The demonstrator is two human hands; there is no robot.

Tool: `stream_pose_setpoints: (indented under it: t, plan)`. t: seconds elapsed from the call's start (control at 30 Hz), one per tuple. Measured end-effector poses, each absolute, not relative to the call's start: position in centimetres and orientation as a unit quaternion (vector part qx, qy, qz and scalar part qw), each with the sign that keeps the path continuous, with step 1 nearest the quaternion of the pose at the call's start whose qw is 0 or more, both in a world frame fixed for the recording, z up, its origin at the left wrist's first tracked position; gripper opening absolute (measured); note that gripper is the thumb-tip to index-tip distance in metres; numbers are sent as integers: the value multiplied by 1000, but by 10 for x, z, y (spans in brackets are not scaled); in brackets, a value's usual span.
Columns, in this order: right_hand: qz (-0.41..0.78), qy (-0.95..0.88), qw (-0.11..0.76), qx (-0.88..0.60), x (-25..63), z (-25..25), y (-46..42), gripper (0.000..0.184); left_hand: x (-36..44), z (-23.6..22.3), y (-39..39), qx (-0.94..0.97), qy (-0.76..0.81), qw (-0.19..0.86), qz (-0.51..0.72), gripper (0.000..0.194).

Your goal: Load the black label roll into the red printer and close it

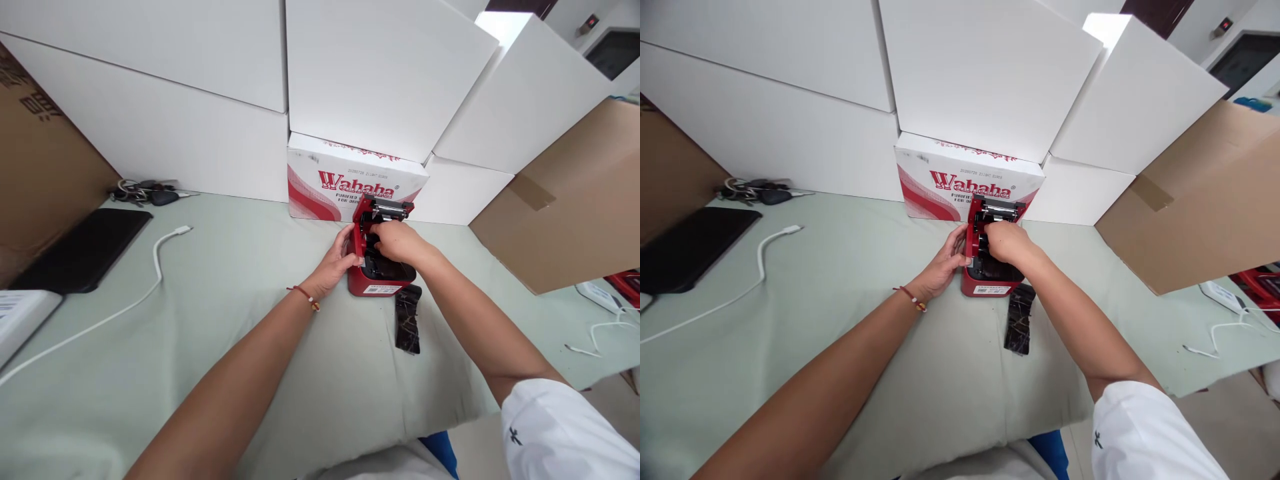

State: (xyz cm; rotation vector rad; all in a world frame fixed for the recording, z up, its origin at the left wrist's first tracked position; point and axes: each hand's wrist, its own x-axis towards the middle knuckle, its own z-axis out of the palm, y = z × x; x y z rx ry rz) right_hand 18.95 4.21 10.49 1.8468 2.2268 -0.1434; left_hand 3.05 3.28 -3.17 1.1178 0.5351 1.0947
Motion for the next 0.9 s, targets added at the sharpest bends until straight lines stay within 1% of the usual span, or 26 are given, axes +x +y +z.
stream_pose_setpoints:
  t: [0.13, 0.2, 0.27, 0.33, 0.37, 0.4, 0.43, 0.53, 0.63, 0.7, 0.8, 0.9]
  plan:
    - [-55, 771, 97, 626, 193, 99, 46, 39, 31, -30, 32, 491, 239, 685, 483, 104]
    - [-65, 784, 56, 614, 201, 99, 37, 37, 31, -30, 31, 486, 239, 687, 485, 106]
    - [-62, 801, -48, 593, 212, 97, 16, 30, 31, -29, 31, 485, 236, 687, 487, 106]
    - [-29, 812, -198, 549, 224, 87, -15, 22, 30, -30, 31, 487, 233, 687, 487, 105]
    - [0, 816, -260, 516, 228, 80, -31, 22, 30, -30, 31, 489, 231, 687, 485, 105]
    - [30, 820, -303, 484, 232, 71, -48, 22, 30, -31, 31, 491, 231, 686, 484, 104]
    - [60, 826, -327, 455, 235, 61, -62, 22, 30, -32, 31, 494, 230, 685, 484, 103]
    - [134, 829, -342, 422, 236, 31, -90, 30, 28, -35, 30, 498, 235, 674, 492, 101]
    - [160, 819, -350, 426, 233, 10, -94, 42, 25, -36, 31, 515, 258, 650, 495, 96]
    - [168, 805, -374, 428, 232, 0, -91, 49, 23, -33, 34, 531, 279, 626, 497, 90]
    - [171, 786, -405, 434, 230, -10, -87, 58, 23, -17, 49, 546, 320, 574, 519, 80]
    - [151, 792, -403, 434, 230, -14, -88, 64, 27, 11, 70, 555, 357, 507, 555, 70]
